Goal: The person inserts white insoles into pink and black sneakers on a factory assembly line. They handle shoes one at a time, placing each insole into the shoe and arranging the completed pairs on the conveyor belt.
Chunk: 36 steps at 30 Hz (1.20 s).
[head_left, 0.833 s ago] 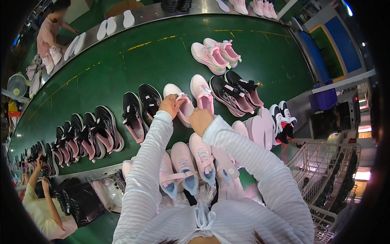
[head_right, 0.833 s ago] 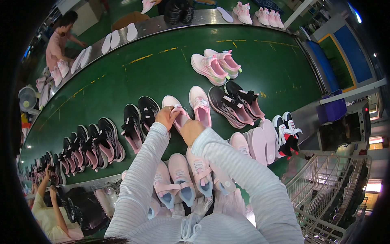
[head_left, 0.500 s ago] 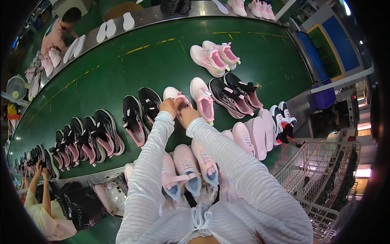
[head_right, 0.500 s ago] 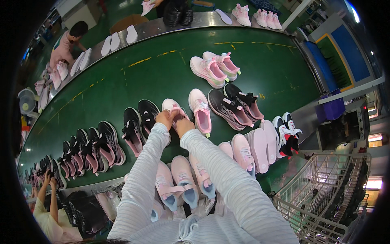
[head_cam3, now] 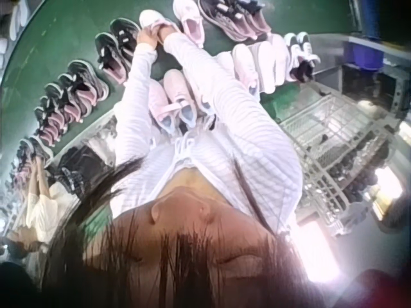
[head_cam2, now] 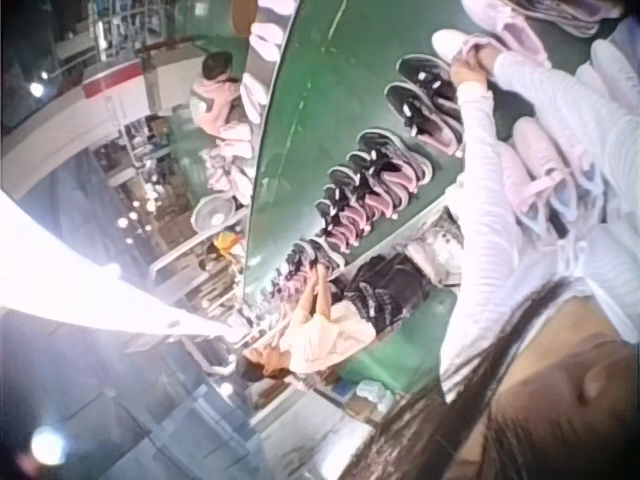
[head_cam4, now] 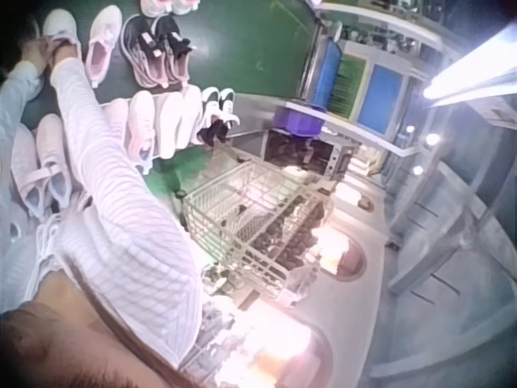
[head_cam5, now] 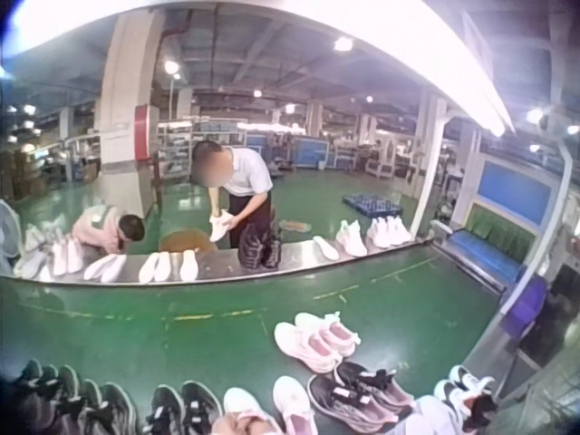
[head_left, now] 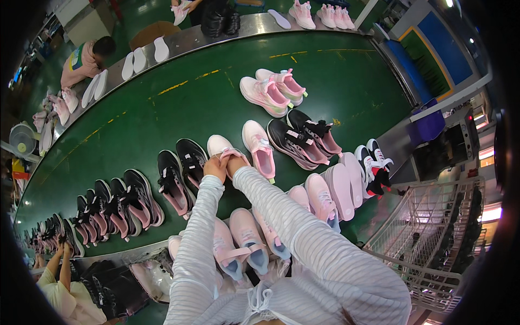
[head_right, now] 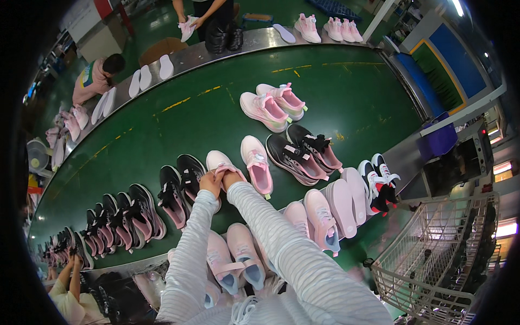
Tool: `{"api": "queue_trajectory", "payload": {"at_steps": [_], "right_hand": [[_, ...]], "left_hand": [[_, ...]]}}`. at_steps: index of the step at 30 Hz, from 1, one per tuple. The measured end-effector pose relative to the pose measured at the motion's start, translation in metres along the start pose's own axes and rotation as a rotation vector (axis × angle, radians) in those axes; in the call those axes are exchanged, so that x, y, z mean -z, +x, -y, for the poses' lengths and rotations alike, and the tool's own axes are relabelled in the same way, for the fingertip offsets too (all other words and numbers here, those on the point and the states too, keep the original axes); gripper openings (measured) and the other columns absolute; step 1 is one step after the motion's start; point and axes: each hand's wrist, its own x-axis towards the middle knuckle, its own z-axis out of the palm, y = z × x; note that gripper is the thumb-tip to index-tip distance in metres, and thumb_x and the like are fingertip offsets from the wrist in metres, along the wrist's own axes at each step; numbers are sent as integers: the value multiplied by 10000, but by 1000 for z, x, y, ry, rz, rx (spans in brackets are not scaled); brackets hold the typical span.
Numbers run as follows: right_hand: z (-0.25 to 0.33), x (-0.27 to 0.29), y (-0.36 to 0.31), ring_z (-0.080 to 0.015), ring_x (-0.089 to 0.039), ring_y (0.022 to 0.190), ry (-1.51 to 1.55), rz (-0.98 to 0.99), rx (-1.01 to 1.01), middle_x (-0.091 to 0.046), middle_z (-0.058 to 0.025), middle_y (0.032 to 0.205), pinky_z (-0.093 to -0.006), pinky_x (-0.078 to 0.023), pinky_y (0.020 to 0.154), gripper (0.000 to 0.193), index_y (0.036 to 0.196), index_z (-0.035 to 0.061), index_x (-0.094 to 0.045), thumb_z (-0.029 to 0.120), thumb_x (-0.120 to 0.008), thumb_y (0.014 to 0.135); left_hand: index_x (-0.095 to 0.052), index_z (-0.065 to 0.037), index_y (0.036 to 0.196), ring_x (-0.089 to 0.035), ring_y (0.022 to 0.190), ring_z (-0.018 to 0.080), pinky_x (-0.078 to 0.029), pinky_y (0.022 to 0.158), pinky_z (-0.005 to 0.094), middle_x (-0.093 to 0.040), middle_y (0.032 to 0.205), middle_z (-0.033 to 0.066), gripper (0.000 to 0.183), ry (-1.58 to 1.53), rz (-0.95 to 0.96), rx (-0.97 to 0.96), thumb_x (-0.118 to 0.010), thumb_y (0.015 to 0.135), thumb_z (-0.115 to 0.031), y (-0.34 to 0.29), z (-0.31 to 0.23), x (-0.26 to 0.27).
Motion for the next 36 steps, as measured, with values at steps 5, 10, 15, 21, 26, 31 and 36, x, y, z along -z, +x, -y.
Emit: {"api": "queue_trajectory", "payload": {"at_steps": [5,10,15,21,26,31,36], "right_hand": [[-8,-16,11,-274,-503,938,-54,146,-41,-453,-153,1099,-314,-426,771,325,1060,53,-432,196,-387,772],[-40,-41,-23,-339,-518,852,-108,-270,110,-471,-208,1006,-368,-429,744,276,1020,13,-446,116,-367,776],[-33,21,-111,-269,-465,880,-196,-70,230,-509,-132,916,-343,-353,792,200,865,12,-522,94,-457,695],[-36,7,-122,-250,-476,878,-304,-216,349,-518,-136,925,-348,-335,830,214,836,19,-545,118,-401,713],[-49,4,-107,-232,-518,790,-182,-329,383,-536,-103,848,-338,-387,728,148,772,27,-527,105,-487,653],[-44,2,-100,-222,-546,731,-233,-240,319,-556,-97,781,-316,-428,658,111,726,33,-537,100,-492,649],[-45,24,-117,-249,-539,730,-16,-288,292,-545,-115,793,-335,-439,618,123,761,24,-536,108,-486,687]], "left_hand": [[-576,-70,911,-562,708,290,-429,637,329,-578,770,166,275,15,63,129,-497,761,-287,-8,-12,9],[-558,-81,926,-539,758,327,-420,666,359,-563,816,175,260,-134,61,67,-481,768,-273,-4,-30,4],[-533,9,916,-553,764,304,-433,691,332,-539,950,172,221,-171,-240,78,-525,752,-138,-49,-61,17],[-537,-27,909,-546,819,242,-428,733,313,-549,904,133,221,690,383,321,-524,728,-154,-10,-46,-49],[-546,-34,891,-550,809,246,-430,721,325,-556,887,134,228,820,603,195,-521,727,-190,17,-34,-70],[-555,-40,873,-553,799,251,-431,708,337,-562,870,134,241,831,689,144,-518,725,-226,2,-26,-58],[-564,-47,856,-556,788,255,-433,696,349,-569,853,135,258,797,746,60,-515,724,-262,5,-35,-39]]}}
